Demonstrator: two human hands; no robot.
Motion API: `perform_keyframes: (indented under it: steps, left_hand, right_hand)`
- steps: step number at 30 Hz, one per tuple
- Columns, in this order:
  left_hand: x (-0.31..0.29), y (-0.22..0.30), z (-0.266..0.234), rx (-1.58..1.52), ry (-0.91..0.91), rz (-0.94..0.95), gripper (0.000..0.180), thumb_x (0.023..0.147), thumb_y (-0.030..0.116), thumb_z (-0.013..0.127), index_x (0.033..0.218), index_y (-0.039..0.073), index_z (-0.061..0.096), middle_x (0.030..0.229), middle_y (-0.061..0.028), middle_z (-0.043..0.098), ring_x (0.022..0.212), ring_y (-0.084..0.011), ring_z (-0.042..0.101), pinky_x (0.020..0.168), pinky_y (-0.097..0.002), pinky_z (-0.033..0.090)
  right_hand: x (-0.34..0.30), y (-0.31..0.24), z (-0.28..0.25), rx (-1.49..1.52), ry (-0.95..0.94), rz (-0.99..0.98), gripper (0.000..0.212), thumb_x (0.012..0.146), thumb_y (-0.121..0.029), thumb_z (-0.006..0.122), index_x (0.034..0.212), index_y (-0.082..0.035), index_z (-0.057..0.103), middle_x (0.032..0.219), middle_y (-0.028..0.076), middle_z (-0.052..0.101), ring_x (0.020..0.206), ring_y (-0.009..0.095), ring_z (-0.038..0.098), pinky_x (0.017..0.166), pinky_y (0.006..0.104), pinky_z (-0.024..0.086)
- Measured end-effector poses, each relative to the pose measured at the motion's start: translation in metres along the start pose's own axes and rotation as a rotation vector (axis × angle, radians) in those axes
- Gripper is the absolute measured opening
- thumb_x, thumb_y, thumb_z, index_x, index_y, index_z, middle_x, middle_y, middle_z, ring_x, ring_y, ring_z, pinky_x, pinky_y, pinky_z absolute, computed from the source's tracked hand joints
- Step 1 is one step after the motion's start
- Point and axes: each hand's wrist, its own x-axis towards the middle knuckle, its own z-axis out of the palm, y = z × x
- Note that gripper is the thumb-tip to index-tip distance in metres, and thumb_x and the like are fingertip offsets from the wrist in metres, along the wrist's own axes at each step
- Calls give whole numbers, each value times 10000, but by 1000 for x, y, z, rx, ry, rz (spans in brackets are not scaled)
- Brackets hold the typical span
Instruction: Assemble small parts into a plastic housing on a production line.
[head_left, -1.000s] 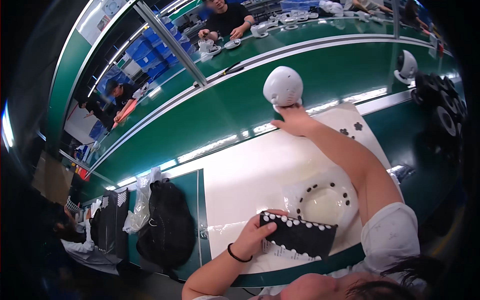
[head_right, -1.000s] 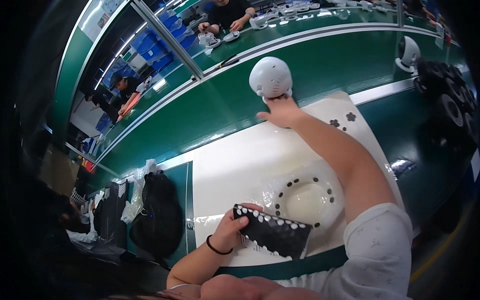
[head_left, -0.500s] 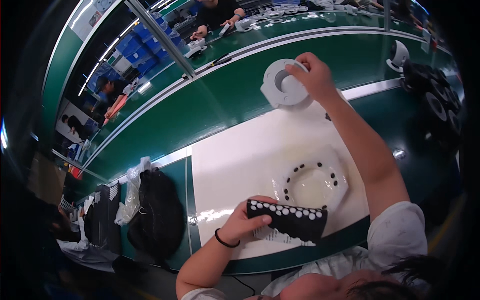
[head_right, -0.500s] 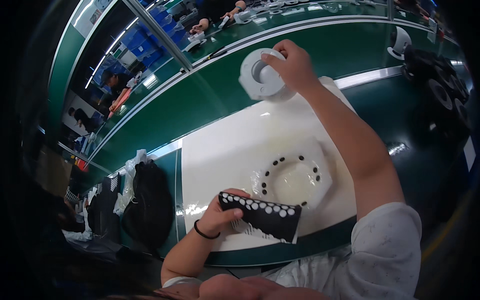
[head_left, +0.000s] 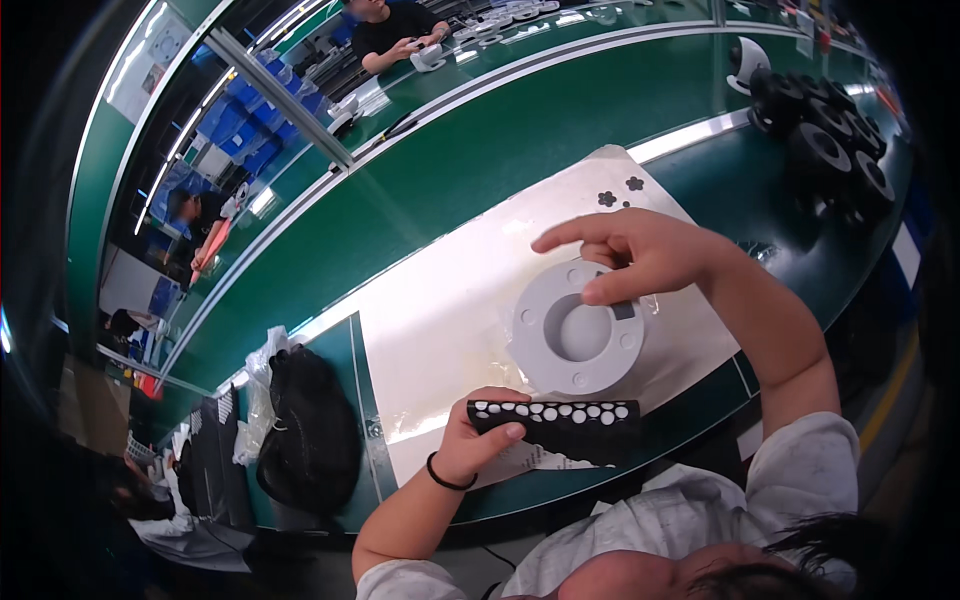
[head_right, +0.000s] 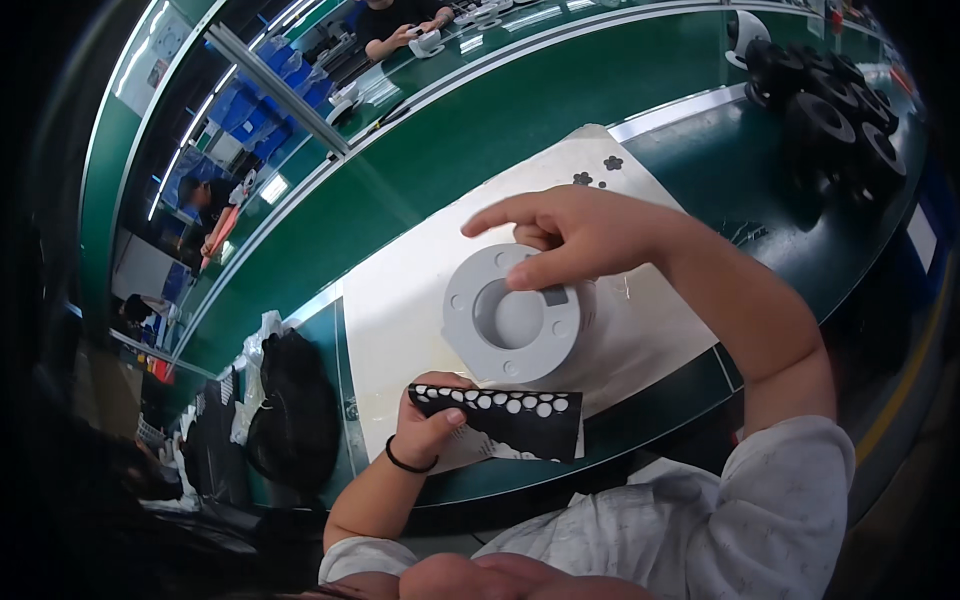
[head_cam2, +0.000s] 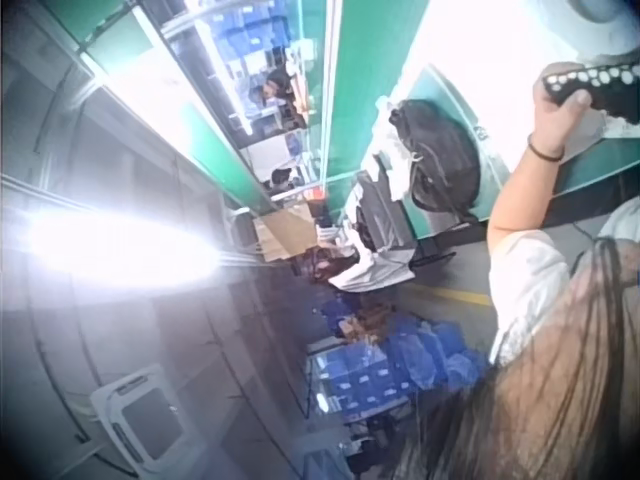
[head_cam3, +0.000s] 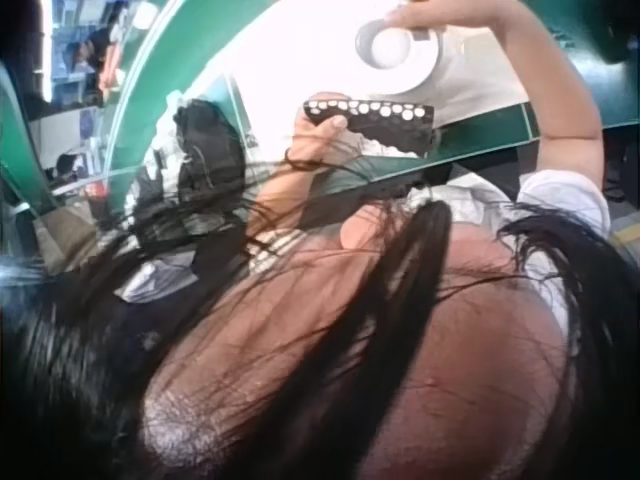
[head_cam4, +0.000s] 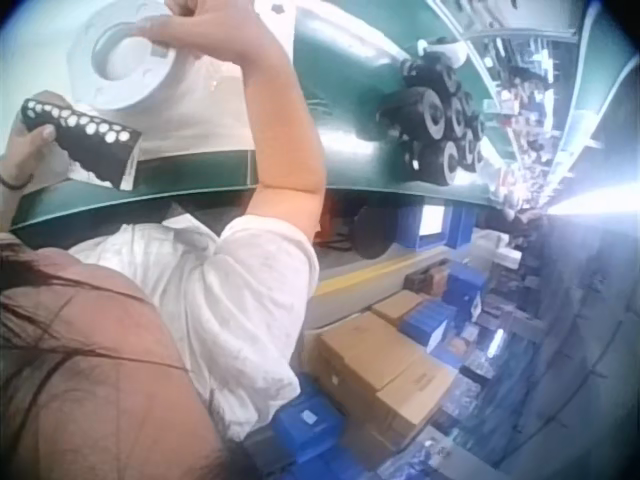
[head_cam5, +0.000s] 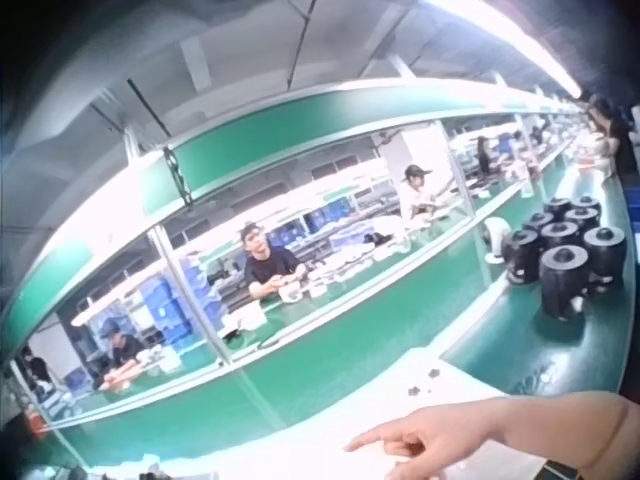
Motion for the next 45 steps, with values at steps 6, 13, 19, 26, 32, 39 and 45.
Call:
perform_keyframes:
  steps: [6,13,19,26,32,39,45]
  left_hand:
    - [-2,17,5,-6,-182,95,263,664,63,654,897,-36,582,873,-136,586,822,-211,558,748,-294,432]
    - [3,15,43,-68,124,420,298,688,59,650,943,-37,529,873,-142,578,807,-193,562,733,-292,449]
    - [10,14,85,132,204,481,262,695,-47,613,949,-42,551,863,-84,581,788,-125,544,715,-231,426]
    - [27,49,104,331,303,462,225,735,-28,602,952,-34,543,834,-70,592,755,-103,549,697,-219,441]
    - [44,35,84,190,375,630,252,750,22,609,977,-16,506,852,-73,586,782,-116,554,717,-242,449]
    - [42,40,68,153,305,513,497,678,39,687,1100,-6,428,956,-75,542,888,-130,527,785,-253,434]
    - [43,37,55,96,395,393,254,739,63,645,918,31,468,854,-31,561,769,-89,531,691,-226,440]
  right_hand:
    - [9,29,-9,304,-141,-42,527,679,-245,659,1118,-5,492,881,64,579,705,83,528,568,173,399]
    - [8,32,-21,262,-247,6,488,708,-288,641,1065,-18,449,741,70,571,535,87,505,443,194,368]
    - [-5,14,-23,44,-298,70,518,743,-376,614,1057,-8,431,724,110,587,589,173,582,515,253,445]
    - [-49,-29,-33,-405,295,-311,494,695,-362,643,1043,-35,516,970,106,577,900,228,540,775,321,418]
    - [-57,-45,-12,-344,204,-531,432,655,-239,690,1003,-39,531,974,105,555,894,249,538,772,321,424]
    - [-26,-28,7,-381,271,-548,254,675,-28,615,921,-33,552,855,91,543,807,237,526,717,313,423]
    - [-20,-27,11,-195,272,-354,263,706,-42,616,959,-30,546,824,91,571,763,188,548,692,283,431]
